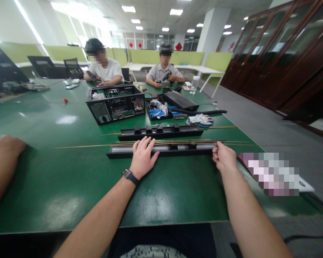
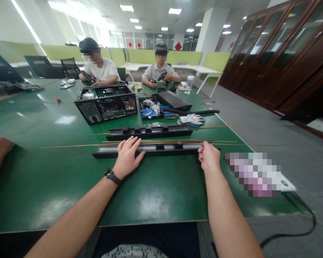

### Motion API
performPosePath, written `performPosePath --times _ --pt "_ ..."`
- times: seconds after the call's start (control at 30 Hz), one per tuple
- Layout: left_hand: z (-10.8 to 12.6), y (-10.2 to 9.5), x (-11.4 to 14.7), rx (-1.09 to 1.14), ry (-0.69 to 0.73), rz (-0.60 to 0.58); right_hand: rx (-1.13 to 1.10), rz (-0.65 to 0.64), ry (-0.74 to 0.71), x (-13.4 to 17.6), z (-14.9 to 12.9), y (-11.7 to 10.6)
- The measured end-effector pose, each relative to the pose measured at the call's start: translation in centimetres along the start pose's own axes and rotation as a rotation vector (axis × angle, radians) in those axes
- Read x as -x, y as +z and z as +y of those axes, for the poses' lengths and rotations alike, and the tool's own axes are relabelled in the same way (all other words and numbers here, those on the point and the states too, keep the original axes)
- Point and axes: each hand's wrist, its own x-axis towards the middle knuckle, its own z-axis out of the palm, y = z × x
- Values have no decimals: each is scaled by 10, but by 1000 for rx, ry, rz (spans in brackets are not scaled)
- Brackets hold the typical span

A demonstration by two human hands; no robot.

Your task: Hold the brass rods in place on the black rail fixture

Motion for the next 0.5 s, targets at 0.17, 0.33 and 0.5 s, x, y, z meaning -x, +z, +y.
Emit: performPosePath --times 0.17,0.33,0.5 --pt "0 1 0 7 1 -1 14 -96 -20 3 4 1" --pt "0 1 0 7 3 -3 -11 -115 -40 2 5 0" --pt "0 0 -1 15 0 -4 -33 2 -39 -4 4 -2"
